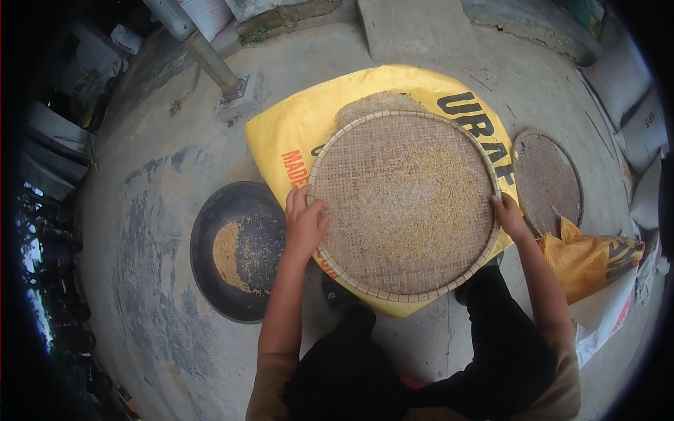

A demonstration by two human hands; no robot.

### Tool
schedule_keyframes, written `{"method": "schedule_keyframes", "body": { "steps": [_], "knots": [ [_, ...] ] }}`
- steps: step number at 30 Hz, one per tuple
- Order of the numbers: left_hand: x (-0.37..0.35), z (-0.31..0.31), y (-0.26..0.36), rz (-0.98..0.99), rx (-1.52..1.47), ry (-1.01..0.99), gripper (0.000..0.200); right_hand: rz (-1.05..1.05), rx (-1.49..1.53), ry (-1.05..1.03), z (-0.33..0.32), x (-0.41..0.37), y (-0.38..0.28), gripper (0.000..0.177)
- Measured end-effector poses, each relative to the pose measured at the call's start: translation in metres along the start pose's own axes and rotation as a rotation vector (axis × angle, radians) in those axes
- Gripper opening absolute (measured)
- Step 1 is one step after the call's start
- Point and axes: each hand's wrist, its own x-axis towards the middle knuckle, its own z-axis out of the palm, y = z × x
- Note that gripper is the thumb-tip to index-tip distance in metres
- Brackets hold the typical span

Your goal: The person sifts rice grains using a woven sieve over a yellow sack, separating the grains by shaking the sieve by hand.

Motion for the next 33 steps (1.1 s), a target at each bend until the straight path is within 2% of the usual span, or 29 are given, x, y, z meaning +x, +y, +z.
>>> {"method": "schedule_keyframes", "body": {
  "steps": [2,9,11,13,15,16,19,21,23,24,26,33],
  "knots": [
    [0.007,0.015,0.004,0.073,0.097,-0.116,0.018,-0.026,-0.036,0.011,0.000,0.004,0.006,0.043],
    [0.005,0.037,-0.016,0.130,0.133,-0.185,0.010,-0.019,-0.021,-0.012,-0.001,0.002,0.002,0.044],
    [0.005,0.031,-0.023,0.078,0.013,-0.144,0.011,-0.029,-0.031,0.015,-0.001,-0.007,-0.010,0.043],
    [-0.002,-0.001,-0.021,-0.252,0.247,0.098,0.010,-0.032,-0.041,0.043,-0.002,-0.010,-0.013,0.043],
    [-0.011,-0.026,-0.020,-0.556,0.646,0.493,0.011,-0.022,-0.024,0.011,-0.002,-0.009,-0.011,0.042],
    [-0.017,-0.032,-0.024,-0.552,0.648,0.493,0.011,-0.021,-0.020,0.011,-0.002,-0.007,-0.010,0.042],
    [-0.021,-0.034,-0.028,-0.439,0.734,0.418,0.005,-0.050,-0.040,0.009,-0.003,-0.001,-0.002,0.043],
    [-0.013,-0.022,-0.020,-0.120,0.107,0.124,0.005,-0.077,-0.023,0.017,0.000,0.001,0.004,0.043],
    [-0.004,-0.002,-0.003,0.014,-0.005,0.001,0.008,-0.058,-0.013,0.026,0.002,-0.001,0.002,0.043],
    [0.000,0.007,0.002,0.014,-0.009,0.004,0.008,-0.042,-0.006,0.032,0.001,-0.002,0.000,0.043],
    [0.005,0.025,0.006,0.182,-0.082,-0.085,0.010,-0.017,-0.030,0.014,-0.001,-0.006,-0.010,0.043],
    [0.010,0.048,-0.001,0.168,-0.035,-0.188,0.011,-0.037,-0.024,0.006,-0.001,0.003,0.006,0.045]
  ]
}}
